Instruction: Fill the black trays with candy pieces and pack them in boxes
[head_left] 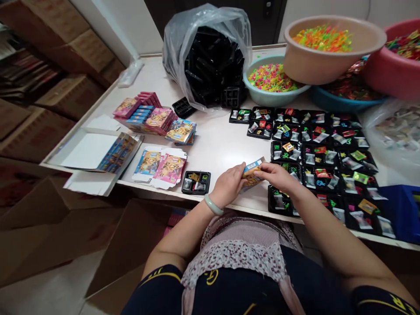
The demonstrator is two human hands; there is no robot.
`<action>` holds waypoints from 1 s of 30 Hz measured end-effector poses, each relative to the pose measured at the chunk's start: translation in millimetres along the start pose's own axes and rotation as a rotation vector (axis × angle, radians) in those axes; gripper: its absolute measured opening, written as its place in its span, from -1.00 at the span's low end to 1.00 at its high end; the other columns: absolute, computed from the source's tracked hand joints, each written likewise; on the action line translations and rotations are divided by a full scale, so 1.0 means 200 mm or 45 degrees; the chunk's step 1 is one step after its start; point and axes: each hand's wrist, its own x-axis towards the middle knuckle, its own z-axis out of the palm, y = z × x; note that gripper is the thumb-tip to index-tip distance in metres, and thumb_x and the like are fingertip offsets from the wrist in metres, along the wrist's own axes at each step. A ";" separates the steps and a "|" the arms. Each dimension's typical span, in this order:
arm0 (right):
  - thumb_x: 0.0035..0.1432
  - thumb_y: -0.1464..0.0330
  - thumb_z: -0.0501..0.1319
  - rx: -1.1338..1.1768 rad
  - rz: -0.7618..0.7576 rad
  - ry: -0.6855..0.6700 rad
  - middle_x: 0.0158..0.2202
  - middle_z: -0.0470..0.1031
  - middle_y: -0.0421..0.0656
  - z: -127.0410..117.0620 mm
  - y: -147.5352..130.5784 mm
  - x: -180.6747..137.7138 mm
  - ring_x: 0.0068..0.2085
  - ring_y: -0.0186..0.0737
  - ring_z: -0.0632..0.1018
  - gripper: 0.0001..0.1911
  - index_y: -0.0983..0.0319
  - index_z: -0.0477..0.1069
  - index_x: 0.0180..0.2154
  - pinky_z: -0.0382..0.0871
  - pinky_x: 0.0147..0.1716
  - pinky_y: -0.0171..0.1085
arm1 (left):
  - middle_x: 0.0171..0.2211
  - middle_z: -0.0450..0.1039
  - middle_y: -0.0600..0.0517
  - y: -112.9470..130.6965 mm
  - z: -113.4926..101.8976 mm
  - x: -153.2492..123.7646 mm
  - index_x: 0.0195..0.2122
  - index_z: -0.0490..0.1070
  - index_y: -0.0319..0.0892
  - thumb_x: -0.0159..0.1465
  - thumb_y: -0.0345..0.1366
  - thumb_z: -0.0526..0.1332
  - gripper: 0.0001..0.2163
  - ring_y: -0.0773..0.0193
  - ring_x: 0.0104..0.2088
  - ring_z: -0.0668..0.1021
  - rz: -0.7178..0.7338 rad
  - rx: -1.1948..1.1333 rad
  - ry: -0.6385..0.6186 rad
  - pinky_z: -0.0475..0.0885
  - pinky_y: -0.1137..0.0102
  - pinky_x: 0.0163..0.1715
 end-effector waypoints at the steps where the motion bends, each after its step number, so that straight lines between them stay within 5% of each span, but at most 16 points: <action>1: 0.01 0.09 0.23 0.021 0.004 -0.009 -0.40 0.53 -0.18 0.01 0.01 0.00 -0.33 -0.19 0.51 -0.67 0.23 0.50 -0.36 0.41 -0.27 -0.19 | 0.06 0.42 -0.29 -0.01 0.01 -0.01 0.22 0.16 -0.25 0.34 -0.29 0.10 -0.56 0.02 0.03 0.51 -0.014 0.005 -0.020 0.46 0.08 -0.01; 4: 0.08 0.10 0.21 -0.059 -0.129 0.100 -0.25 0.56 -0.12 0.04 0.01 -0.04 -0.19 -0.12 0.54 -0.67 0.20 0.52 -0.25 0.43 -0.14 -0.10 | 0.05 0.45 -0.22 -0.05 0.02 -0.02 0.18 0.25 -0.19 0.37 -0.34 0.01 -0.64 0.09 0.01 0.54 -0.099 -0.130 0.027 0.48 0.14 -0.02; 8: 0.07 0.16 0.27 -0.296 -0.332 0.626 0.13 0.37 0.02 0.09 0.02 -0.14 0.17 0.00 0.36 -0.49 0.17 0.39 0.06 0.33 0.09 -0.01 | 0.01 0.49 -0.11 -0.11 0.03 -0.01 0.05 0.37 -0.18 0.33 -0.27 0.11 -0.71 0.15 0.00 0.55 -0.388 -0.619 0.313 0.47 0.22 0.02; 11: 0.02 0.14 0.32 -0.104 -0.179 0.504 0.07 0.43 0.06 0.11 0.11 -0.19 0.08 0.02 0.46 -0.40 0.22 0.34 0.08 0.42 0.00 0.01 | -0.09 0.53 -0.09 -0.11 0.09 -0.01 -0.03 0.40 -0.20 0.24 -0.13 0.23 -0.66 0.15 -0.11 0.58 -0.594 -1.108 0.258 0.52 0.26 -0.10; 15: 0.09 0.15 0.26 0.097 0.014 0.338 -0.16 0.57 -0.02 0.12 0.24 -0.22 -0.13 -0.06 0.58 -0.60 0.25 0.42 -0.09 0.46 -0.05 0.03 | -0.07 0.51 -0.12 -0.07 0.21 -0.05 0.01 0.37 -0.21 0.17 -0.05 0.30 -0.54 0.15 -0.11 0.58 -0.640 -1.488 0.047 0.52 0.27 -0.09; 19: 0.07 0.21 0.30 0.054 0.011 0.474 0.02 0.49 0.02 0.14 0.30 -0.27 -0.13 -0.10 0.59 -0.32 0.20 0.19 0.20 0.48 -0.05 -0.01 | 0.02 0.42 -0.12 -0.07 0.27 -0.09 0.31 0.01 -0.06 0.18 -0.11 0.31 -0.28 0.16 0.00 0.52 -0.504 -1.423 0.118 0.47 0.27 -0.01; 22: 0.10 0.22 0.28 -0.017 -0.047 0.486 0.08 0.45 0.00 0.15 0.32 -0.31 -0.17 -0.14 0.61 -0.19 0.10 -0.01 0.31 0.52 -0.11 -0.07 | 0.03 0.38 -0.10 -0.09 0.25 -0.12 0.34 -0.07 0.00 0.22 -0.14 0.28 -0.28 0.19 -0.01 0.50 -0.371 -1.250 0.076 0.48 0.33 -0.07; 26: 0.17 0.19 0.23 -0.194 -0.073 0.389 -0.06 0.52 -0.09 0.13 0.32 -0.35 -0.23 -0.13 0.61 -0.45 0.06 0.24 0.18 0.54 -0.17 -0.09 | 0.08 0.35 -0.12 -0.11 0.20 -0.16 0.32 0.01 -0.05 0.26 -0.18 0.23 -0.37 0.19 -0.05 0.50 -0.275 -1.054 -0.058 0.49 0.36 -0.12; 30: 0.24 0.19 0.14 -0.197 -0.212 0.436 -0.10 0.50 -0.09 0.08 0.29 -0.30 -0.08 -0.08 0.54 -0.75 0.10 0.46 -0.11 0.52 -0.17 -0.11 | -0.06 0.41 -0.08 -0.08 0.18 -0.13 0.04 0.34 -0.15 0.28 -0.16 0.21 -0.66 0.27 -0.16 0.49 -0.280 -0.933 0.046 0.47 0.39 -0.18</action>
